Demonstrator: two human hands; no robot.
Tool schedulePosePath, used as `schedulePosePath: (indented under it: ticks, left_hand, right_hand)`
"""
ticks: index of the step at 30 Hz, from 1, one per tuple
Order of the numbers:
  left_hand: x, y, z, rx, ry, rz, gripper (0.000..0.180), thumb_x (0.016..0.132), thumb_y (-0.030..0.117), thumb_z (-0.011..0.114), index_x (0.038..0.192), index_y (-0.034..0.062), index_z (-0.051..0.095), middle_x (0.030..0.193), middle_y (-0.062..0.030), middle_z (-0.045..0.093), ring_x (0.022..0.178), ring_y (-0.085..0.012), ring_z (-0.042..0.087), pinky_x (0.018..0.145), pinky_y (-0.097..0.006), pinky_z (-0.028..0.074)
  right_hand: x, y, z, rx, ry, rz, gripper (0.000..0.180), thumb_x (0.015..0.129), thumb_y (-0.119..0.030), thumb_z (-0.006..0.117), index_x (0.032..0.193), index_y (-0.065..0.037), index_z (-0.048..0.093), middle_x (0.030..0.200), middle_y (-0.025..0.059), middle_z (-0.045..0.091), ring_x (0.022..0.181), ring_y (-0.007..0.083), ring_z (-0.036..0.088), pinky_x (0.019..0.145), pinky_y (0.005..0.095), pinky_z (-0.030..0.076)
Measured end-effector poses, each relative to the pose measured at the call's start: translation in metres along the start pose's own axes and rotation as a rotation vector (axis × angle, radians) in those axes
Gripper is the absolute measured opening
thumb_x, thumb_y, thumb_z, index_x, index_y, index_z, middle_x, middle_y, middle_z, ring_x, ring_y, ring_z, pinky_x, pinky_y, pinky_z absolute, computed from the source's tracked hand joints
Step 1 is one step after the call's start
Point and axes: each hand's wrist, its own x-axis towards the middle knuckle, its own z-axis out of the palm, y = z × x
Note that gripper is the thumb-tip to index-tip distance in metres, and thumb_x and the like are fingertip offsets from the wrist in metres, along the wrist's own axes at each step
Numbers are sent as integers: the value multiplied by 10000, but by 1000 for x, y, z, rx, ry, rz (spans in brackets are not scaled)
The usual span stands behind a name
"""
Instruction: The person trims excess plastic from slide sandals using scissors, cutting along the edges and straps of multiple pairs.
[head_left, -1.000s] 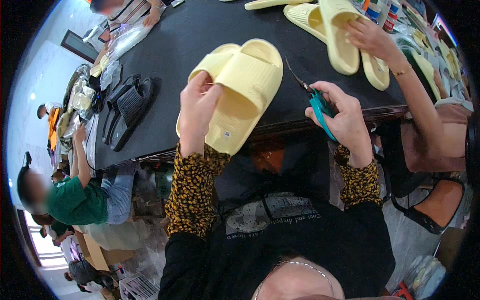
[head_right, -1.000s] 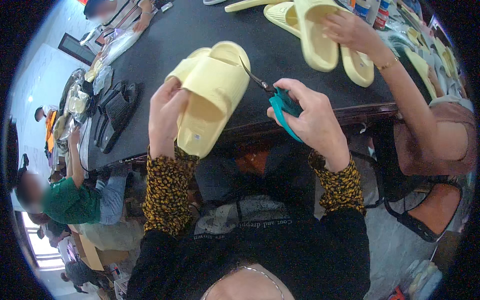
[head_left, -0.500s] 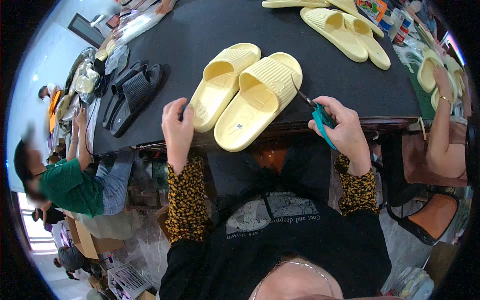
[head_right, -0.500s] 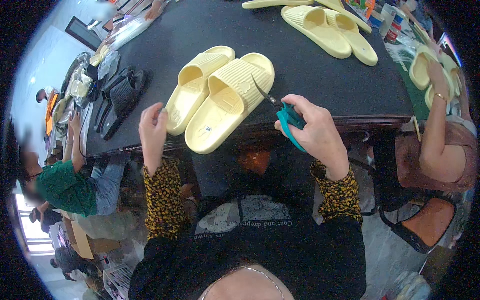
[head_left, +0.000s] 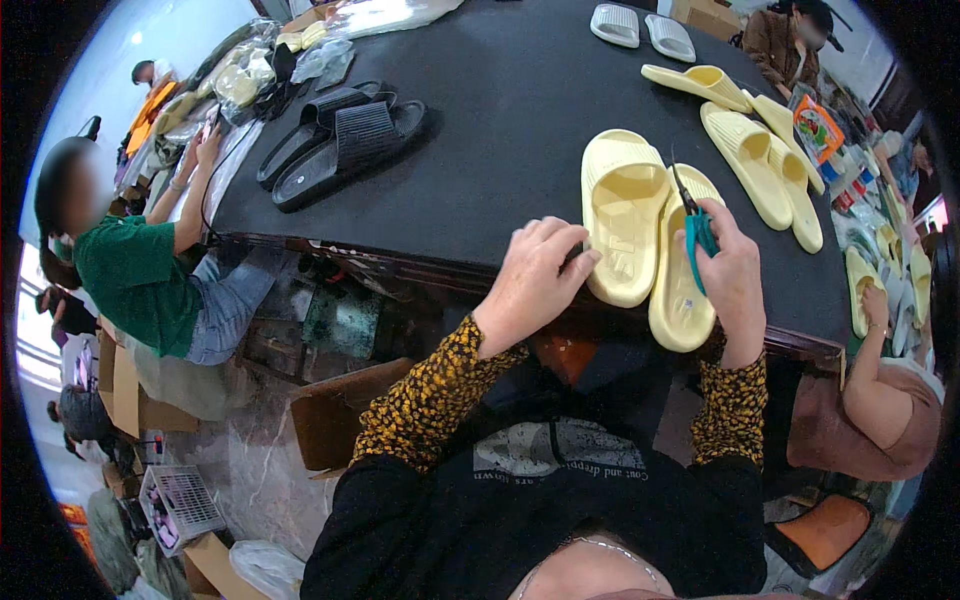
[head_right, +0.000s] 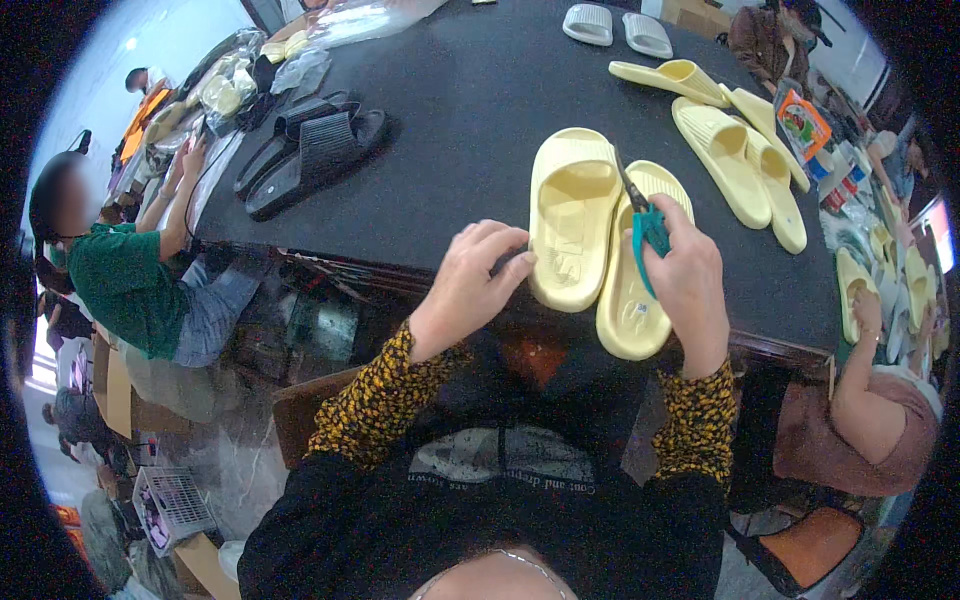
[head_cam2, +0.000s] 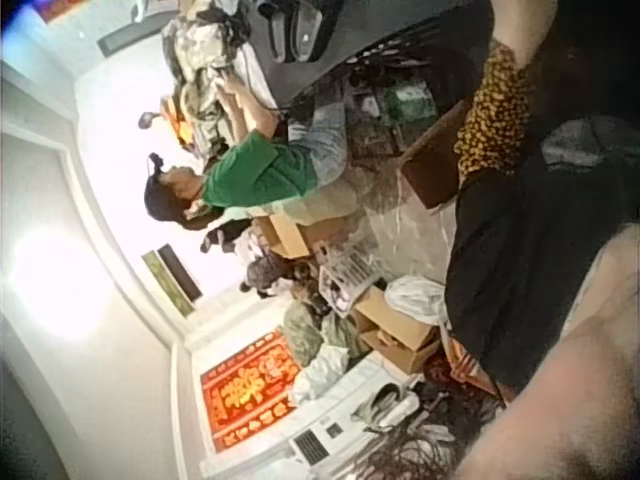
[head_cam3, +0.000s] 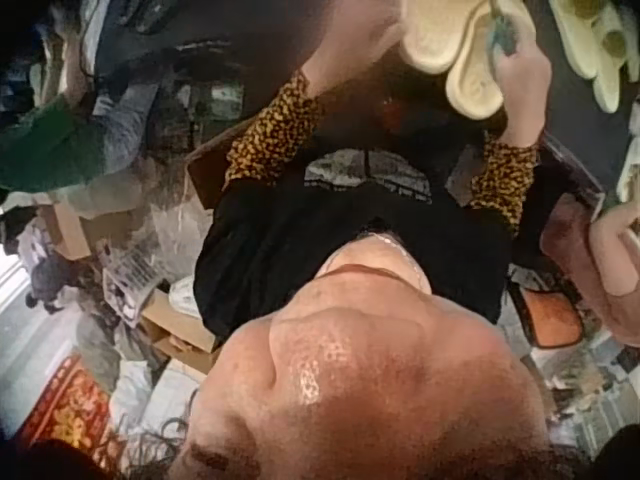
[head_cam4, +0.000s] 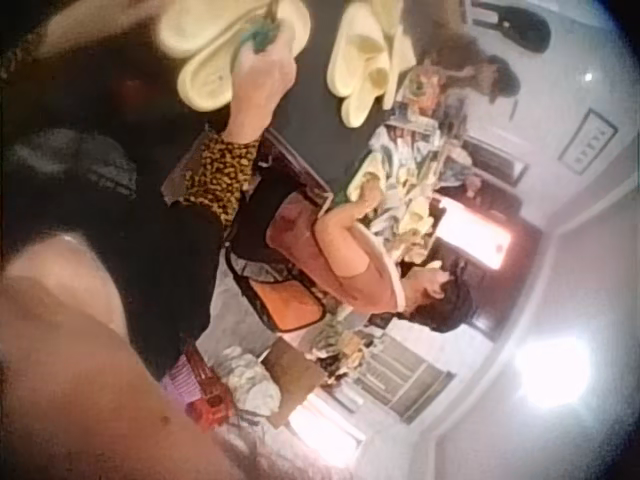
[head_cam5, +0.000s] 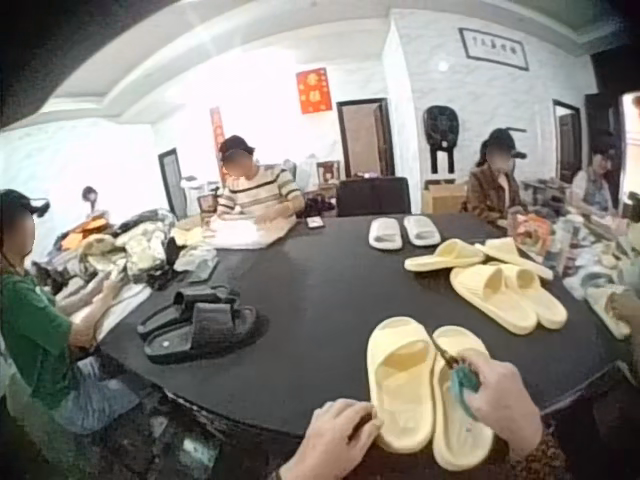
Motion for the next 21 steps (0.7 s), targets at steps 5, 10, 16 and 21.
schedulePosePath:
  ticks: [5, 10, 16, 21]
  left_hand:
    - [24, -45, -39, 271, 242, 51, 164, 826, 123, 667, 938, 3, 654, 919, -151, 645, 899, -319, 609, 801, -395, 482]
    - [21, -115, -62, 331, 294, -122, 135, 844, 121, 632, 897, 3, 671, 908, -154, 650, 890, -332, 602, 808, -407, 472]
    - [24, -105, -45, 451, 250, -38, 129, 861, 124, 621, 918, 15, 659, 959, -128, 639, 919, -318, 578, 830, -406, 454]
    - [19, -101, -50, 429, 231, -82, 141, 875, 124, 606, 935, 7, 656, 971, -121, 637, 916, -306, 571, 839, -401, 448]
  right_hand:
    - [25, 16, -1, -119, 81, -72, 371, 857, -203, 661, 1178, -55, 545, 873, 211, 653, 809, 387, 643, 683, 439, 489]
    - [55, 15, 17, -145, 17, -182, 398, 874, -268, 628, 1198, -66, 518, 870, 216, 651, 806, 398, 640, 672, 461, 504]
    - [59, 18, 43, -282, -42, -183, 445, 853, -289, 664, 1145, -10, 478, 770, 168, 637, 699, 338, 649, 594, 419, 501]
    - [63, 24, 55, -313, 28, -180, 271, 863, -149, 608, 1062, -13, 485, 733, 179, 625, 686, 333, 648, 586, 419, 500]
